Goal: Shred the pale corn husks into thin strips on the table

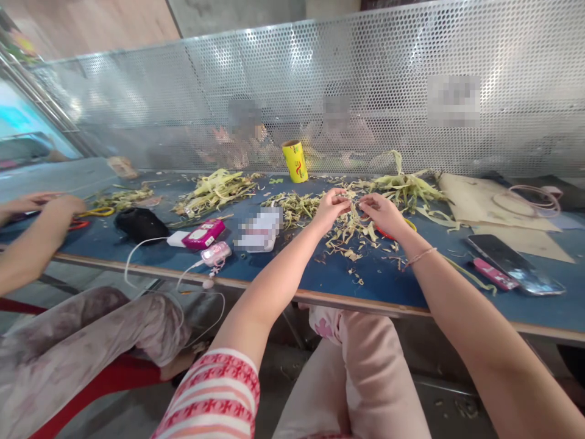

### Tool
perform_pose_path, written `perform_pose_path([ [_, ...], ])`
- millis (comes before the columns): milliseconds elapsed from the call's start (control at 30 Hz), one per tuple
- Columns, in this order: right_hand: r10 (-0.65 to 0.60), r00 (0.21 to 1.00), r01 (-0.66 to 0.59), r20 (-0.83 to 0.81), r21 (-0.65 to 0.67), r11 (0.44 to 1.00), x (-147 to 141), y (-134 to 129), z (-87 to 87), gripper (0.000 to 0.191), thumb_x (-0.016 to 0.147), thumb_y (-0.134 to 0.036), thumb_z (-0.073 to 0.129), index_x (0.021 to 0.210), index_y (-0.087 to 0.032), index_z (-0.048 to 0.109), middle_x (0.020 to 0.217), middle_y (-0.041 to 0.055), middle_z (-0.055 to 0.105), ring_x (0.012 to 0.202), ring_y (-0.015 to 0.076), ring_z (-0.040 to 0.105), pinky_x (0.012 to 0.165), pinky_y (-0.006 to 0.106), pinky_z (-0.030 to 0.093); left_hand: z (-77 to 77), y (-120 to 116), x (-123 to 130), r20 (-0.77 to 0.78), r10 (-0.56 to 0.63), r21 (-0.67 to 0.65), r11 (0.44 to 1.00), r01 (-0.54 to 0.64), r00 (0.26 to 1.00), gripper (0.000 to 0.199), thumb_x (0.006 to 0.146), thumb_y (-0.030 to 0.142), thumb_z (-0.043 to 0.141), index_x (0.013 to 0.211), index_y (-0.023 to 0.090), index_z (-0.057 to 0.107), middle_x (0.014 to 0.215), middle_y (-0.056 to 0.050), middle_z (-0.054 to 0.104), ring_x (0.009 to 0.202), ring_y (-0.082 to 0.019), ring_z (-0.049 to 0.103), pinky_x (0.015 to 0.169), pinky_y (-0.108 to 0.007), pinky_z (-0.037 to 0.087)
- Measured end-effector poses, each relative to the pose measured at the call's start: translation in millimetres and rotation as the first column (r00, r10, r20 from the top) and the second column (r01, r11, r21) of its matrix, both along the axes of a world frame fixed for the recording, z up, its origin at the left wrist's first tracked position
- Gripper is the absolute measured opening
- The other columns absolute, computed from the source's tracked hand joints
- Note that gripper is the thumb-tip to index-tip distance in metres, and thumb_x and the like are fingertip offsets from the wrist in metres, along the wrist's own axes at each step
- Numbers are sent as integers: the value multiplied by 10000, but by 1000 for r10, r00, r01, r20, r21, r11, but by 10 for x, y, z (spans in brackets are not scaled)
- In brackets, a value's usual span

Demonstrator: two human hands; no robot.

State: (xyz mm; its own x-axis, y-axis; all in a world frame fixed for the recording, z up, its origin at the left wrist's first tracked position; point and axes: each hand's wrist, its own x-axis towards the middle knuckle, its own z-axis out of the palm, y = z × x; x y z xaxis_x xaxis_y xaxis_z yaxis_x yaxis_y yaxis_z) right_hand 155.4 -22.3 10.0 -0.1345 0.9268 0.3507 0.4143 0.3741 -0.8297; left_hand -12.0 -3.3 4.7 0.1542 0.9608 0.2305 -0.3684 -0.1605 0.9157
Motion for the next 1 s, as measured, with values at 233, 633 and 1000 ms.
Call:
perform_pose_path([
  [233,37,997,-35,-62,38,999,65,77,-32,199,798,-284,640,977,-204,609,795,26,655,653,169,662,651,324,548,-33,4,-13,-125,-101,56,992,109,987,253,736,68,669,914,172,522,675,60,587,600,-68,595,689,-248,495],
  [633,9,996,-14,88,56,998,32,-11,12,132,801,-292,581,870,-196,641,720,19,676,559,152,619,594,298,509,-78,31,28,-230,-80,80,992,101,970,256,741,35,649,945,157,554,702,41,591,627,-76,599,704,-251,493],
  [1000,-22,978,-2,206,117,993,-15,-113,61,122,823,-246,529,885,-199,624,636,-6,640,519,151,622,604,291,497,-27,-22,0,-272,-42,109,991,74,961,130,886,272,582,826,156,581,756,-19,630,675,-99,591,696,-247,479],
])
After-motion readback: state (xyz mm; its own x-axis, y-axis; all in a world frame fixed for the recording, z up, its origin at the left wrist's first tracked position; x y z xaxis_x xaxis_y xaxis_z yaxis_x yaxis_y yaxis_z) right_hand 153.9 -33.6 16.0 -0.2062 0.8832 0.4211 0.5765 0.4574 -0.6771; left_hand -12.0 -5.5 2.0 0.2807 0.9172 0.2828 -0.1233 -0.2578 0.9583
